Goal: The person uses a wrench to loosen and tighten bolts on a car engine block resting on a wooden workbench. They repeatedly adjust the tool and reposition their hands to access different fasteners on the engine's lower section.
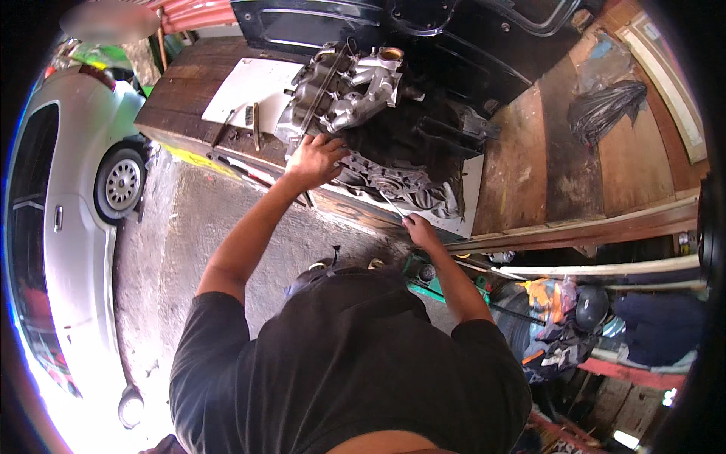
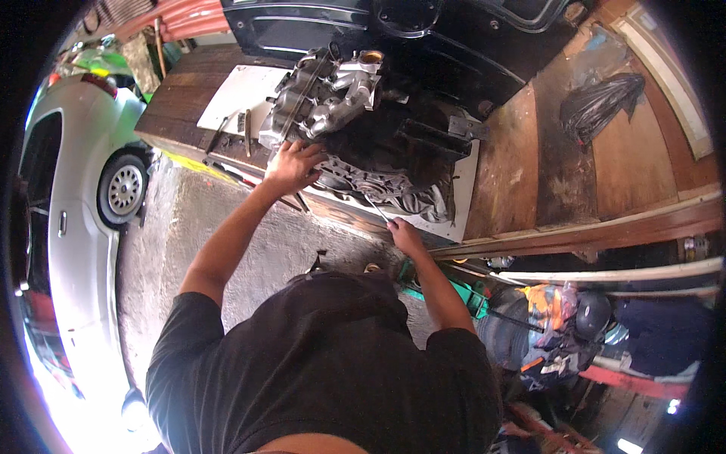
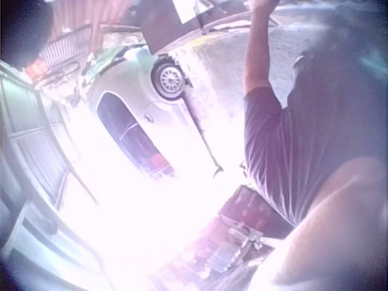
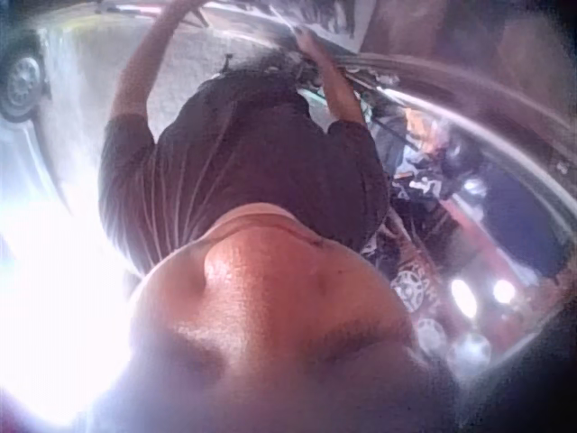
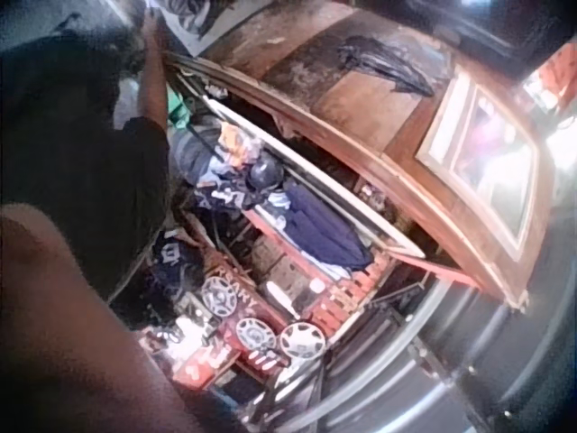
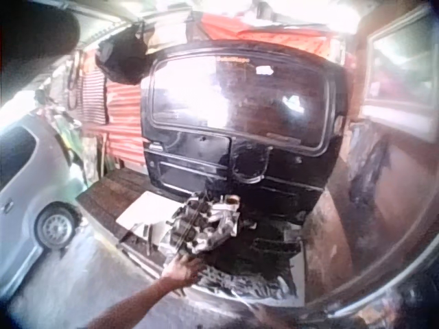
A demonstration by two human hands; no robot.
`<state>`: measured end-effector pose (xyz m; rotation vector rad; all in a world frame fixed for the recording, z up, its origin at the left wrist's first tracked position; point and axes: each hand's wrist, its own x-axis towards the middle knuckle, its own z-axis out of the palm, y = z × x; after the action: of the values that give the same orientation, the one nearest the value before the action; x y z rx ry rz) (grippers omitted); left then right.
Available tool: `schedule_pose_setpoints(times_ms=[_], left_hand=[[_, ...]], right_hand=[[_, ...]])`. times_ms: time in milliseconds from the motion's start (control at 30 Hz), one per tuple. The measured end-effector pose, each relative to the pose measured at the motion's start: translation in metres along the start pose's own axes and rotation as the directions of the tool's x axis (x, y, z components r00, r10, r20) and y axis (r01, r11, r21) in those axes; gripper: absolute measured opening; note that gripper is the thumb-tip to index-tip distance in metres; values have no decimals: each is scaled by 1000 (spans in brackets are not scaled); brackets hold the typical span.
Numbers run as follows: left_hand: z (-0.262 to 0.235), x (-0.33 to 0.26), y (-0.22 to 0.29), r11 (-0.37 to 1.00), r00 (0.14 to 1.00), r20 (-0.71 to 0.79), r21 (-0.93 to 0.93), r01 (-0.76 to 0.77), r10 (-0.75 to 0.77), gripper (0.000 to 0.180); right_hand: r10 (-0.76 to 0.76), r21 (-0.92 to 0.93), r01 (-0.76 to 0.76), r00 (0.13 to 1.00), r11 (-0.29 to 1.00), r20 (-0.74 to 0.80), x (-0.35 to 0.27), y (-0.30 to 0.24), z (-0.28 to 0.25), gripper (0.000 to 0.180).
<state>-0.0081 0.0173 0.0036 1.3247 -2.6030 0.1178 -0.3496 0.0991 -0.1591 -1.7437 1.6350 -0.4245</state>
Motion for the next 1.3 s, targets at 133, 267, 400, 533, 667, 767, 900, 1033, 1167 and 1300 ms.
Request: schedule_pose_setpoints(times_ms=[133,267,400,533,667,767,900,1033,1167,1300], left_hand=[[3,-2,13,998,997,-77,52,23,-19,53],[-2,-10,32,983,984,-42,43,176,-174,54],[6,-16,45,975,967,-147,40,217,-209,50],[14,-26,50,961,958,-109,53,271,-264,58],[8,-26,53,953,954,-67,64,295,-291,59],[7,-24,51,950,953,-39,68,303,-301,59],[9,-23,53,944,947,-11,78,321,-321,56],[6,-21,54,949,949,-24,23,314,-313,48],[9,-24,50,955,953,-62,8,296,-295,44],[11,-25,44,962,960,-59,-28,272,-273,40]], right_hand=[[-109,-16,108,994,994,-30,13,9,-12,29],[-118,42,116,991,992,61,15,9,-23,30],[-132,33,129,981,991,142,20,13,-20,32],[-3,2,3,982,1000,187,25,7,-15,34],[-66,70,61,996,996,66,32,16,-7,27],[-11,36,9,998,999,59,39,23,1,28],[17,-25,-15,993,1000,115,36,5,-15,30],[-103,-237,93,994,967,-30,37,19,-8,31],[-163,-307,120,980,944,-118,30,16,-6,30],[-117,-372,77,989,925,-88,29,0,-20,30]])
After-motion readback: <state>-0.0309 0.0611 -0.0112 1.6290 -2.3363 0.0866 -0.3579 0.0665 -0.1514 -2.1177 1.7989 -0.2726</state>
